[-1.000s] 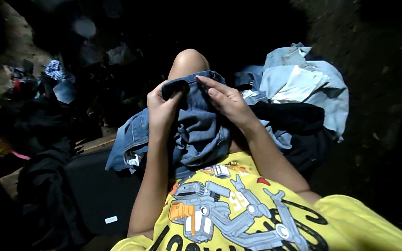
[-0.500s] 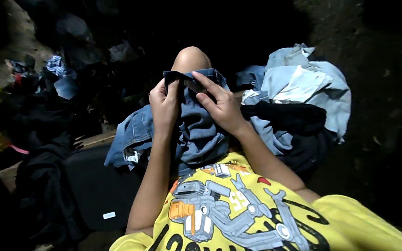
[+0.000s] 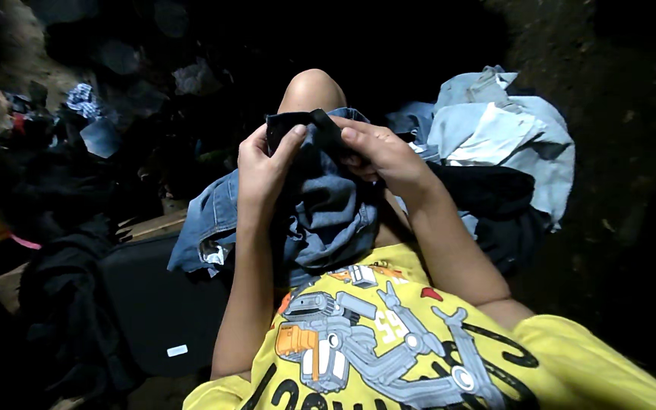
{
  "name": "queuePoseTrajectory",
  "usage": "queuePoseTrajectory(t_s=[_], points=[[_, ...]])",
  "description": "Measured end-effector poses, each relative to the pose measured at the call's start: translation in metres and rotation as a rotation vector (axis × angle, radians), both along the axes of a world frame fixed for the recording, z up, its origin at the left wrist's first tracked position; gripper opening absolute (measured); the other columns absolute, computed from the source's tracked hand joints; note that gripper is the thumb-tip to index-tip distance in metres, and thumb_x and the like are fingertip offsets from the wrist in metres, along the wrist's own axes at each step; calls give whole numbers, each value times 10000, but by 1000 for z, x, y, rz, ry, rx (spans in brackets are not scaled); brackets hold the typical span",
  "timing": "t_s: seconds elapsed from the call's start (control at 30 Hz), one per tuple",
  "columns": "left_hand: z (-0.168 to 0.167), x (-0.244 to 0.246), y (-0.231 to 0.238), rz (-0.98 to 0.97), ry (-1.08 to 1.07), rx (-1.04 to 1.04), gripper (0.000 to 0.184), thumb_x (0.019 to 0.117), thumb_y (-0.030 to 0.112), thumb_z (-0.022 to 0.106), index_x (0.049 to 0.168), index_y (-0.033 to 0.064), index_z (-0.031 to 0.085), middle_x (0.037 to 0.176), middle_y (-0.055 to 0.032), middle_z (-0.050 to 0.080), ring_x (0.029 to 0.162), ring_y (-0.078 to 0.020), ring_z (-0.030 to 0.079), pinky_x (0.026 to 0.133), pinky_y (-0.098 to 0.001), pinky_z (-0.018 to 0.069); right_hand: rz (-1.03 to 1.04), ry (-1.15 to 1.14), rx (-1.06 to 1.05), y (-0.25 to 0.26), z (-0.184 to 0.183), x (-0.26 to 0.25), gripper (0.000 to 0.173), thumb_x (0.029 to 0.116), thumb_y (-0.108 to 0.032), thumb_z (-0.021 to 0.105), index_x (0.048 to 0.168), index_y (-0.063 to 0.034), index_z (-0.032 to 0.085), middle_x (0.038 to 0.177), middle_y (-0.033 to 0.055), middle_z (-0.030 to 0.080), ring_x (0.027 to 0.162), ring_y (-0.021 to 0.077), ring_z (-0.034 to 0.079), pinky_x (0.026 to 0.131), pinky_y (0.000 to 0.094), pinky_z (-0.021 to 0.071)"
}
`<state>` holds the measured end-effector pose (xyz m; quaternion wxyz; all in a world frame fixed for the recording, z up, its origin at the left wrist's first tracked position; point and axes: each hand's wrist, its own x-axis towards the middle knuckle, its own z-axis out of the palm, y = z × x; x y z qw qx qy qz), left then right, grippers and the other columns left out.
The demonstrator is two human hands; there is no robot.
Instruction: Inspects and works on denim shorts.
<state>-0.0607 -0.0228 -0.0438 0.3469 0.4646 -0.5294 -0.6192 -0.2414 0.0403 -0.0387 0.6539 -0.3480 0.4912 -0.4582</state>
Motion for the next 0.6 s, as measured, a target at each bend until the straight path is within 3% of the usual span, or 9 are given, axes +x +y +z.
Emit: queuePoseTrajectory(t_s=[0.07, 0.13, 0.17, 0.2, 0.23, 0.27, 0.33, 0.5, 0.6], points=[[2, -2, 2, -16, -7, -43, 62, 938, 136, 709, 975, 90, 689, 817, 104, 699, 754, 52, 661, 735, -174, 576, -8, 79, -85, 1, 1, 6, 352, 1086, -156, 409, 1389, -88, 576, 892, -130, 612, 610, -75, 467, 513, 98, 385], [2, -5, 4, -8, -30, -58, 85, 925, 106, 732, 994, 63, 705, 833, 77, 713, 766, 42, 671, 747, -177, 580, 7, 267, -192, 2, 0, 10, 373, 1078, -166, 438, 1419, -74, 558, 1220, -63, 660, 858, -65, 578, 723, 126, 481], [3, -6, 5, 5, -49, -43, 68, 921, 96, 731, 978, 72, 702, 811, 83, 701, 744, 49, 660, 723, -168, 571, 14, 425, -242, 4, 0, 11, 392, 1076, -192, 462, 1444, -91, 556, 1300, -17, 658, 969, -29, 624, 832, 179, 526], [3, -7, 6, 16, -54, -24, 45, 912, 77, 723, 949, 82, 698, 786, 90, 689, 720, 53, 648, 699, -163, 562, -2, 599, -283, 7, 0, 14, 409, 1068, -225, 491, 1456, -117, 562, 1254, 25, 681, 932, 25, 637, 806, 243, 538], [3, -7, 6, 24, -45, -5, 47, 903, 50, 714, 928, 86, 698, 769, 95, 683, 705, 55, 643, 685, -158, 559, -25, 750, -310, 12, -1, 17, 426, 1061, -256, 516, 1467, -137, 563, 1126, 67, 696, 822, 102, 634, 702, 313, 537], [3, -7, 7, 33, -27, 13, 66, 898, 20, 704, 912, 84, 698, 762, 98, 683, 698, 58, 639, 680, -152, 555, -46, 862, -334, 16, -3, 20, 442, 1058, -281, 526, 1477, -146, 556, 989, 89, 668, 714, 153, 606, 592, 344, 511], [4, -6, 7, 39, 20, 36, 100, 899, -36, 683, 935, 51, 717, 804, 85, 705, 741, 52, 654, 721, -155, 565, -84, 985, -372, 23, -11, 22, 460, 1058, -290, 530, 1498, -155, 537, 875, 100, 605, 636, 187, 566, 511, 353, 466], [0, -4, 12, 52, 103, 46, 122, 884, -58, 672, 927, 47, 715, 825, 64, 725, 767, 18, 680, 746, -191, 588, -150, 963, -398, 31, -27, 17, 470, 1059, -225, 524, 1511, -98, 505, 1006, 126, 660, 744, 150, 627, 628, 302, 532], [5, -9, 14, 91, 85, 80, 110, 902, -32, 663, 902, 68, 709, 782, 73, 716, 720, 19, 674, 702, -186, 586, -149, 880, -416, 31, -25, 15, 492, 1073, -261, 506, 1525, -70, 472, 1219, 131, 669, 859, 102, 649, 738, 249, 552]])
